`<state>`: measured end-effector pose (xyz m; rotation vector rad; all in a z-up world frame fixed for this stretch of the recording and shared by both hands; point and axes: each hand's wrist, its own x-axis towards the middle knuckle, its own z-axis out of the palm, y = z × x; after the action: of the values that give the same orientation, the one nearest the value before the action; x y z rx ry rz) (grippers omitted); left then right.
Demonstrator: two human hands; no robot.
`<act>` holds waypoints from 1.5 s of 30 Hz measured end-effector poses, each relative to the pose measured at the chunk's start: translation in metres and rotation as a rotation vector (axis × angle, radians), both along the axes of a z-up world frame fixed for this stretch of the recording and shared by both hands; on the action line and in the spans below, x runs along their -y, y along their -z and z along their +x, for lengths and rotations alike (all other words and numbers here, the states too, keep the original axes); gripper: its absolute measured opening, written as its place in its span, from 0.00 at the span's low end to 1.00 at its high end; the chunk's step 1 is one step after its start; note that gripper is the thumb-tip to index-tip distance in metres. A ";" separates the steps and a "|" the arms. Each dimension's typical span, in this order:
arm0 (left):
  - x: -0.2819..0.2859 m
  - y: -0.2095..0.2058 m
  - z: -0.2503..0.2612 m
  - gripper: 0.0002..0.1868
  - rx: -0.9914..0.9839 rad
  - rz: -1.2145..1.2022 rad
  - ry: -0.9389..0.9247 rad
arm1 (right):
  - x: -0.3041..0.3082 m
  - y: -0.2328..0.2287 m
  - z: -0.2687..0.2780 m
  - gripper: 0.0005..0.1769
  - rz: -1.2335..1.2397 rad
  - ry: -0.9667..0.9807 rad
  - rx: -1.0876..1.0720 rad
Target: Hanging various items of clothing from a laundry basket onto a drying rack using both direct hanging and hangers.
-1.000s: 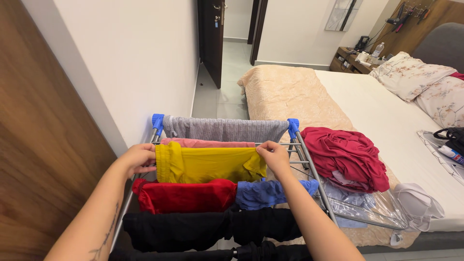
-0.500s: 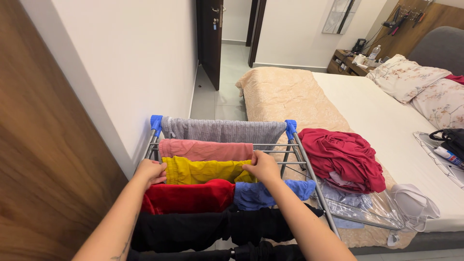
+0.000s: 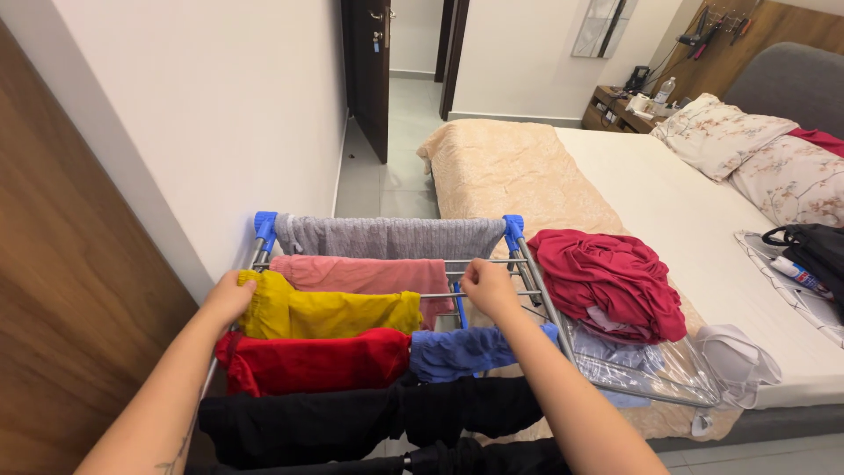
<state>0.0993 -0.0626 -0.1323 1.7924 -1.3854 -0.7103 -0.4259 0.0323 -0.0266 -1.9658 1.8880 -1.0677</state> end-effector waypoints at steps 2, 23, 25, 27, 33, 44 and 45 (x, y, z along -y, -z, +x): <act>-0.004 0.004 -0.009 0.22 0.065 -0.026 0.035 | -0.016 -0.013 0.030 0.09 -0.030 -0.029 0.028; -0.065 -0.055 -0.043 0.14 -0.658 0.229 0.123 | 0.007 0.016 0.114 0.18 0.072 -0.057 -0.275; -0.062 -0.056 -0.043 0.14 -0.758 0.280 0.149 | 0.015 0.028 0.115 0.17 0.023 -0.029 -0.357; -0.056 -0.044 -0.033 0.17 -0.624 0.400 0.212 | 0.018 0.033 0.119 0.12 0.073 -0.011 -0.426; -0.039 -0.016 -0.024 0.15 -0.378 0.258 0.176 | 0.012 0.011 0.104 0.09 0.000 -0.095 -0.290; -0.013 -0.013 -0.004 0.11 -0.145 0.141 -0.077 | 0.015 0.003 -0.027 0.11 0.137 0.001 -0.196; -0.013 -0.024 -0.009 0.12 0.074 0.142 -0.084 | 0.020 0.006 -0.031 0.11 0.117 0.002 -0.177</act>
<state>0.0905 -0.0495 -0.1080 1.9940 -1.3274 -0.7202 -0.4573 0.0118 -0.0328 -2.0511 1.9913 -0.7867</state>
